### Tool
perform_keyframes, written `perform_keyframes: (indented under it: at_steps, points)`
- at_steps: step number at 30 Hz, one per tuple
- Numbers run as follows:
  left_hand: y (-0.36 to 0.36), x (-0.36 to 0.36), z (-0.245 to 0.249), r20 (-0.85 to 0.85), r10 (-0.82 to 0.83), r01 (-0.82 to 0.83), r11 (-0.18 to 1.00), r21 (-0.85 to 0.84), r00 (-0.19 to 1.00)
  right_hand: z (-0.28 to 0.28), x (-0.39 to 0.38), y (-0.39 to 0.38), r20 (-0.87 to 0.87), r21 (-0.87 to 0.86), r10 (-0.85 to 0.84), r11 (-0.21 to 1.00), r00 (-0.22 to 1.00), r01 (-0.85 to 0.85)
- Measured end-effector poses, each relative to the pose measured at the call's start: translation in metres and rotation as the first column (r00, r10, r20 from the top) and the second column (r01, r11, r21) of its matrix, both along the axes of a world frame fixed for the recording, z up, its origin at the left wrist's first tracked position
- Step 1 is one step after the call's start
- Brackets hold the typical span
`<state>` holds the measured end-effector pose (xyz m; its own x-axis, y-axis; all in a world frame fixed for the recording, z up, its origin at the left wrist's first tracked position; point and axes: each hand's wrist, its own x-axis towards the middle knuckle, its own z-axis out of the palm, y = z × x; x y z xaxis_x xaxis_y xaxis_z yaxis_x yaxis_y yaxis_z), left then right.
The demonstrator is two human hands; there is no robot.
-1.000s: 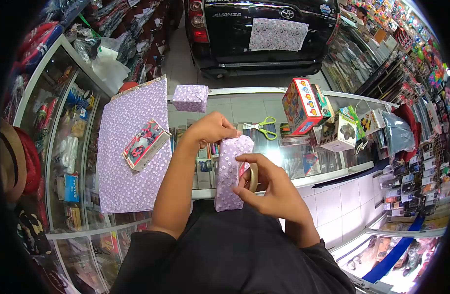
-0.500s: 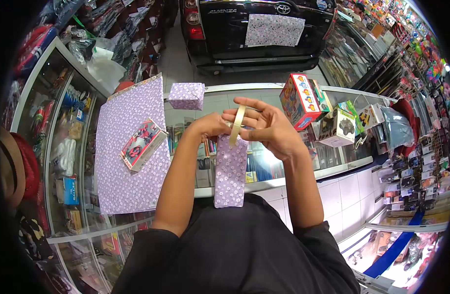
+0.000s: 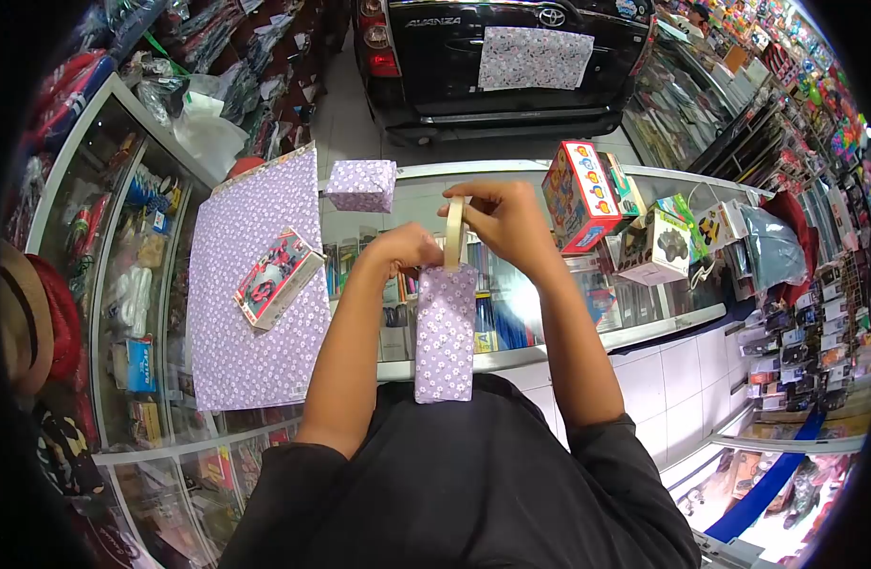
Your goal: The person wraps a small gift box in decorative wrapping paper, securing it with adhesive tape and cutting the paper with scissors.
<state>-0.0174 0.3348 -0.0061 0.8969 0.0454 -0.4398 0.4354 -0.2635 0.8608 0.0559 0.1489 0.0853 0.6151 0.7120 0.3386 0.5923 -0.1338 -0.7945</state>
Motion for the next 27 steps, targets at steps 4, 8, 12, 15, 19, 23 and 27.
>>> perform_keyframes:
  at_steps: [4,8,12,15,19,23,27]
  points:
    - [-0.005,-0.006,0.008,0.012,0.045,-0.045,0.999,0.027,0.999,-0.008,0.005,0.005,-0.078,0.015,0.022,1.0,0.997,-0.02]
    - [0.007,-0.009,0.001,0.105,0.072,-0.074,0.997,0.021,0.992,-0.013,0.008,0.009,-0.041,0.001,0.016,1.0,0.999,-0.016]
    - [-0.002,-0.04,0.041,0.367,-0.199,-0.048,0.824,0.565,0.909,-0.019,0.009,0.009,-0.001,0.016,0.02,1.0,1.0,-0.02]
    - [-0.015,-0.048,0.061,0.504,-0.115,0.016,0.98,0.198,0.856,-0.017,0.003,0.01,-0.017,0.003,-0.07,0.998,0.997,0.07]
    - [-0.026,-0.042,0.054,0.549,0.003,0.149,0.961,-0.231,0.836,-0.018,0.001,0.012,-0.068,0.014,-0.067,0.998,0.995,0.068]
    - [-0.034,-0.044,0.058,0.541,0.033,0.118,0.963,-0.242,0.84,-0.005,-0.005,-0.018,0.203,-0.098,-0.129,0.984,0.971,0.152]
    - [-0.029,-0.04,0.055,0.581,0.064,0.097,0.966,-0.242,0.811,-0.028,-0.014,-0.051,0.486,-0.42,-0.244,0.777,0.84,0.468]
